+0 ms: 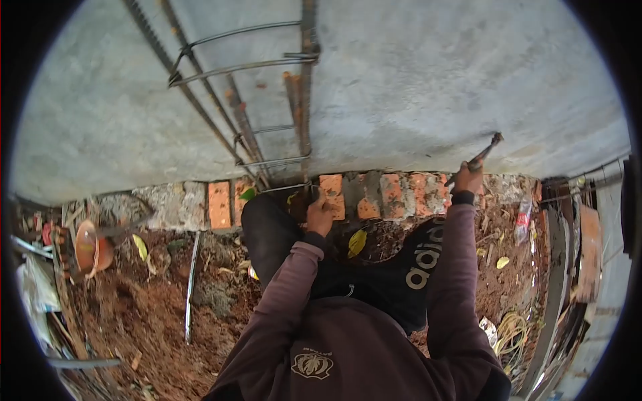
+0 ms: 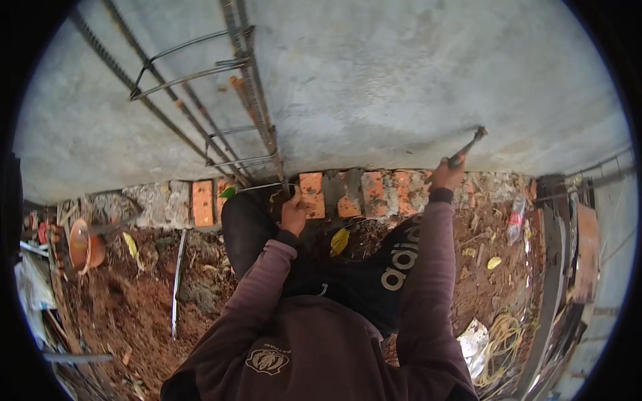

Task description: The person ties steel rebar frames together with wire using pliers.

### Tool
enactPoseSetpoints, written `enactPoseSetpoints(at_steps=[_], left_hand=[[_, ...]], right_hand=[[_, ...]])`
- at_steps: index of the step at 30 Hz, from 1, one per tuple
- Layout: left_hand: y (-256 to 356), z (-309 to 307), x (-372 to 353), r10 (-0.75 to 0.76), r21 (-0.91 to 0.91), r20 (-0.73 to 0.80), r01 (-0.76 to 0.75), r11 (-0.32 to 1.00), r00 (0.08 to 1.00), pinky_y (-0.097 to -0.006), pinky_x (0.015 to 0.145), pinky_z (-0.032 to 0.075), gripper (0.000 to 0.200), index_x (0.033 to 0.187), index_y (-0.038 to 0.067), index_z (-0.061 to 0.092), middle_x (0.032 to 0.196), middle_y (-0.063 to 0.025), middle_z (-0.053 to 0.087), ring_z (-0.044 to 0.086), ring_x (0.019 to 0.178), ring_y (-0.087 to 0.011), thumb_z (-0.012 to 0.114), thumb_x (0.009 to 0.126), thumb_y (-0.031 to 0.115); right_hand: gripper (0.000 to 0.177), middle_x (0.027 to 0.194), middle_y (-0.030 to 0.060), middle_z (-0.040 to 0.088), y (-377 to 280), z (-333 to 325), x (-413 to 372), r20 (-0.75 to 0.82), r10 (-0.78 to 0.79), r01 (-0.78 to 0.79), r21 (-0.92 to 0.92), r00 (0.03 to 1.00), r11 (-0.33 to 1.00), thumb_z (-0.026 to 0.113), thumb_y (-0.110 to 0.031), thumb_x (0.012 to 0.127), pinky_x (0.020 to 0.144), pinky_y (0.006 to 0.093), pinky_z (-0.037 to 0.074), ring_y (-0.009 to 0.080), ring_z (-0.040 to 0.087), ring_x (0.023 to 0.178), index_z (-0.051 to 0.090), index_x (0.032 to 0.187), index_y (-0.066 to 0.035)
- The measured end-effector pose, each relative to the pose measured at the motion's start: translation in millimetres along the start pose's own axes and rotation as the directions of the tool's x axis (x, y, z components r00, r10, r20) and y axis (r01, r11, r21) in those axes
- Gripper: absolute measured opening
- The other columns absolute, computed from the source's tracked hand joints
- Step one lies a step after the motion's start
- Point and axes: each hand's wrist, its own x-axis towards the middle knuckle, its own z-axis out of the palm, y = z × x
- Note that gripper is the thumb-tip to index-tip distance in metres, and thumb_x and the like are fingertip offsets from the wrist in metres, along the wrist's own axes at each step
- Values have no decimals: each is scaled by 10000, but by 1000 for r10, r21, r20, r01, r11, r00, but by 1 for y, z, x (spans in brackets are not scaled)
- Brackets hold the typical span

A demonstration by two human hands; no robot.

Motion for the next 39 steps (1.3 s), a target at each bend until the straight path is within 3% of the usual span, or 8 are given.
enactPoseSetpoints(at_steps=[4,9,17,20,23,29,32,39], left_hand=[[13,5,-13,-34,-129,-32,29,991,999,-306,635,485,525,1468,38,349,831,-133,691,590,669,-158,431,950,11],[33,12,-31,-104,-227,-112,76,971,988,-321,646,482,455,1438,6,403,829,-91,669,553,684,-132,472,994,82],[21,2,-40,-171,-246,-51,154,957,984,-291,738,458,403,1370,7,510,867,-40,631,543,773,-113,503,984,124],[24,8,-42,-131,-337,-58,104,936,990,-298,753,452,318,1249,-20,582,848,-39,625,535,785,-115,503,985,137],[35,11,-47,-121,-371,-77,84,925,990,-302,749,445,268,1135,-33,627,844,-32,620,521,774,-114,506,985,153],[45,1,-50,-182,-250,-22,171,953,983,-285,691,409,307,1236,-3,590,850,-4,606,488,751,-95,493,994,159],[43,2,-52,-162,-265,-26,150,953,986,-309,731,419,285,1189,-44,581,856,-37,611,499,769,-126,457,1006,136],[42,5,-47,-170,-298,-37,152,942,985,-319,735,431,258,1116,-63,612,832,-40,610,497,742,-138,464,998,113]], right_hand=[[538,1057,109,627,39,1,-62,190,-154,86,325,970,942,608,-110,900,870,311,457,185,591,962,409,1383,20],[382,1075,131,666,48,25,-128,795,-52,11,58,604,998,586,-169,923,788,362,475,200,620,900,555,1249,27],[550,1147,135,601,102,112,-153,996,-16,683,-51,91,728,581,-44,906,770,351,539,211,638,882,401,1426,-41],[578,1150,131,606,93,115,-165,976,219,217,-214,3,952,606,-19,891,789,362,538,217,632,921,393,1427,-47],[581,994,179,645,93,116,-165,987,158,-34,-158,-20,987,589,-135,914,745,381,496,242,620,796,373,1445,-43],[623,1261,178,557,76,126,-144,947,296,345,-240,-121,908,577,-3,922,878,384,538,256,630,1010,284,1472,-18],[655,1345,202,500,70,125,-138,905,367,23,-371,-215,928,579,-53,938,901,401,532,280,621,1054,229,1489,-6],[572,1078,269,635,80,131,-141,996,71,803,-6,-45,596,653,-178,904,776,378,544,302,630,1032,404,1407,-70]])
